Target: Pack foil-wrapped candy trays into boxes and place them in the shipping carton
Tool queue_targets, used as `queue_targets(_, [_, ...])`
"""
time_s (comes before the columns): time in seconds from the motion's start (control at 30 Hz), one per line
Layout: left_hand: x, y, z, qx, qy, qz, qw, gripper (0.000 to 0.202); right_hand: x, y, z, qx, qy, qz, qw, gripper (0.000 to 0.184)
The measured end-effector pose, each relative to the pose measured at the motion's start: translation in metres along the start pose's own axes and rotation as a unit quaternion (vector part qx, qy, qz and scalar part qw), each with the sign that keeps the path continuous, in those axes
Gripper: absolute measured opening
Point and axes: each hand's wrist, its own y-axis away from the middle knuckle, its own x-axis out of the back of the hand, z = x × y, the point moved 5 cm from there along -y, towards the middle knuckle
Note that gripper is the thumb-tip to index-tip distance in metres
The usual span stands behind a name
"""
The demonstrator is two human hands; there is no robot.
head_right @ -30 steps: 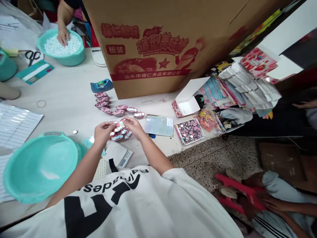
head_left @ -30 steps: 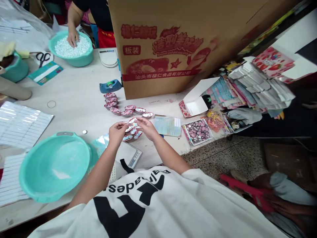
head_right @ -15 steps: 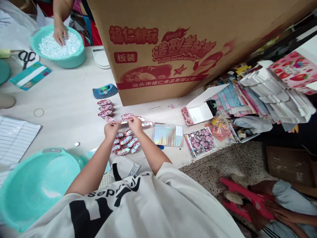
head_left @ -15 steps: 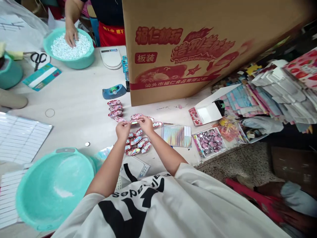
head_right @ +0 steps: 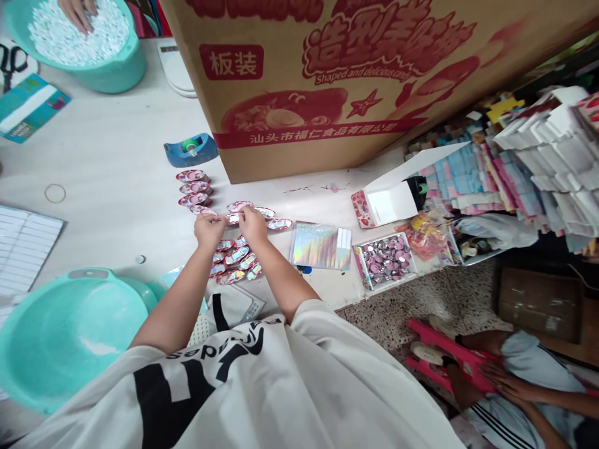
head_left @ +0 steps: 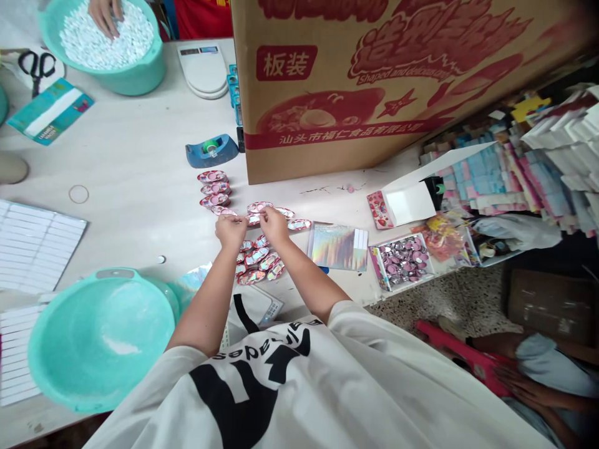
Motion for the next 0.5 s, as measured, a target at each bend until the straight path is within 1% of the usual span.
queue_targets(0.13, [0.001,-0.002,-0.006,-0.011,0.001,0.014,1.000,0.021,0.007,-0.001,-0.005,-0.014,0.003,0.022,1.000,0.028])
queue_targets(0.2, [0.000,-0.005,-0.010,-0.020,0.032,0.019,0.999,0.026,0.007,-0.002,-0.007,-0.013,0.005,0.008,1.000,0.026])
queue_targets(0.27, [-0.001,-0.006,-0.012,-0.039,0.057,0.012,0.998,0.025,0.006,-0.004,-0.009,-0.001,0.015,-0.012,1.000,0.026])
queue_targets(0.37, [-0.002,-0.006,-0.008,-0.084,0.061,0.001,0.995,0.016,0.005,-0.006,-0.007,0.026,0.029,-0.024,0.999,0.031])
queue_targets(0.43, [-0.001,-0.003,-0.003,-0.112,0.047,-0.001,0.993,0.018,0.004,-0.007,-0.006,0.042,0.024,-0.026,0.999,0.028])
queue_targets(0.5, [-0.002,-0.001,0.002,-0.124,0.028,-0.003,0.992,0.021,0.002,-0.009,-0.005,0.047,0.017,-0.025,0.998,0.023])
